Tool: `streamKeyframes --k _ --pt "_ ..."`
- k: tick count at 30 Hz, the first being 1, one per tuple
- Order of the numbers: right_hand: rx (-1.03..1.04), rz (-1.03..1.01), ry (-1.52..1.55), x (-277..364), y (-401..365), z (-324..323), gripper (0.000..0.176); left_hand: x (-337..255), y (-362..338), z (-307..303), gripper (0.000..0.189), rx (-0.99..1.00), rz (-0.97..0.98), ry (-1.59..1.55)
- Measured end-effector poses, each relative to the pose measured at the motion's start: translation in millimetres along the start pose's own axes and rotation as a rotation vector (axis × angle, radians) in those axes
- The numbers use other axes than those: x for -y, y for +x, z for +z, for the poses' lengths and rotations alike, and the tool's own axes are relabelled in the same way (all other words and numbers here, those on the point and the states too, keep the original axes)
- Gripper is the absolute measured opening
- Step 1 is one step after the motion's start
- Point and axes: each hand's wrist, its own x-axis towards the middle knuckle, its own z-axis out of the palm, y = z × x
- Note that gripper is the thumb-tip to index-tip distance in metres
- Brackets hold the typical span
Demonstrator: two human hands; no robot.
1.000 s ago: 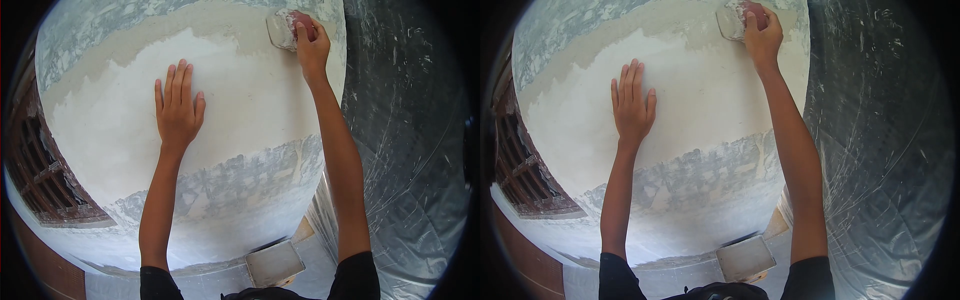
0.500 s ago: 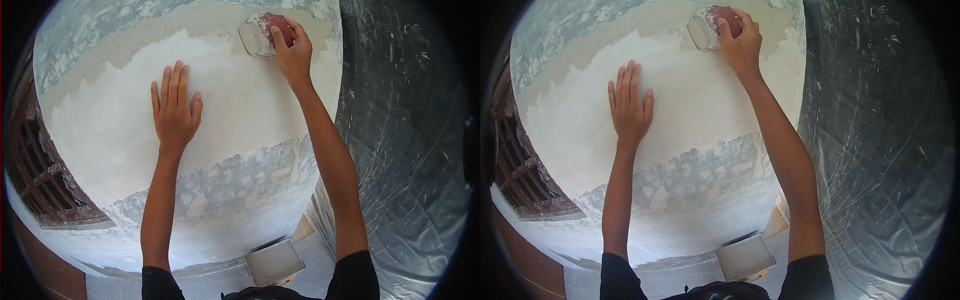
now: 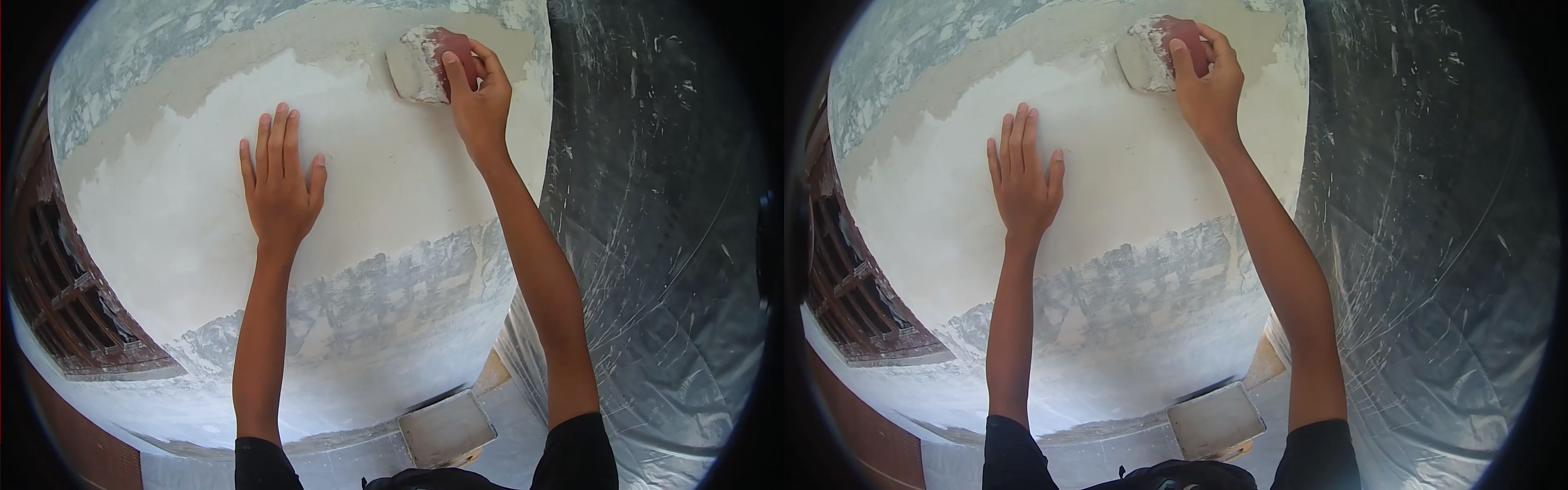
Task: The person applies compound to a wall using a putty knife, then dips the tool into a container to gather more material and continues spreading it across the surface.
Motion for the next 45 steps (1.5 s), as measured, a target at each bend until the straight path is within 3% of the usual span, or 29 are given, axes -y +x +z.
streamKeyframes --k 3,5,7,10,13,14,18,20,21,24,26,28,32,35,36,40,42,45 --pt "0.013 -0.130 -0.266 -10.9 1.2 -1.0 0.044 -0.5 -1.7 -1.9 0.061 0.000 0.005 0.025" --pt "-0.141 0.056 -0.058 -20.6 14.0 -22.5 0.043 -0.9 -1.9 -2.1 0.060 -0.010 0.004 0.049" --pt "-0.316 0.187 -0.074 -35.5 28.0 -56.0 0.042 -2.6 -2.3 -1.7 0.060 -0.011 -0.001 0.056" --pt "-0.537 0.172 -0.070 -58.4 39.7 -93.4 0.042 -4.3 -2.8 -1.1 0.060 -0.012 -0.005 0.069" --pt "-0.556 0.214 0.112 -37.9 34.6 -87.8 0.042 -6.5 -3.6 0.5 0.061 0.000 -0.024 0.076" --pt "-0.557 0.215 0.112 -29.5 30.8 -78.6 0.042 -7.3 -4.0 1.0 0.061 0.000 -0.023 0.075" --pt "-0.120 0.133 0.130 6.9 5.8 -15.7 0.041 -6.8 -4.4 0.9 0.061 -0.010 -0.024 0.075" --pt "0.005 -0.016 0.074 8.5 -5.4 11.8 0.041 -6.2 -4.4 0.5 0.060 -0.009 -0.024 0.074" --pt "0.002 -0.092 -0.040 4.6 -8.6 19.3 0.041 -5.3 -4.7 0.1 0.060 -0.007 -0.021 0.068" --pt "-0.051 -0.048 -0.120 -11.0 -1.1 11.5 0.041 -3.8 -5.8 -0.5 0.060 0.000 -0.015 0.059" --pt "-0.140 0.138 -0.031 -18.8 9.1 -14.8 0.042 -2.7 -7.0 -0.8 0.060 0.005 -0.015 0.057" --pt "-0.289 0.195 -0.034 -31.8 19.3 -44.4 0.042 -3.5 -7.3 0.0 0.062 0.017 -0.017 0.019" --pt "-0.526 0.166 -0.053 -64.3 33.2 -95.1 0.040 -5.4 -8.0 0.5 0.062 0.018 -0.019 0.034" --pt "-0.545 0.198 0.124 -38.5 25.9 -85.4 0.038 -6.0 -8.1 1.0 0.062 0.018 -0.021 0.036" --pt "-0.545 0.197 0.124 -31.5 22.6 -75.9 0.038 -5.9 -8.2 0.9 0.062 0.019 -0.022 0.035" --pt "-0.135 0.079 0.064 -5.6 0.3 -20.0 0.038 -4.4 -7.5 0.1 0.062 0.018 -0.016 0.026" --pt "-0.026 -0.020 -0.027 -9.7 -7.4 1.1 0.044 -3.9 -6.9 -1.4 0.061 0.011 -0.013 0.035" --pt "-0.090 -0.031 -0.087 -25.3 0.8 -3.5 0.043 -2.6 -6.9 -3.0 0.060 0.007 -0.006 0.035"
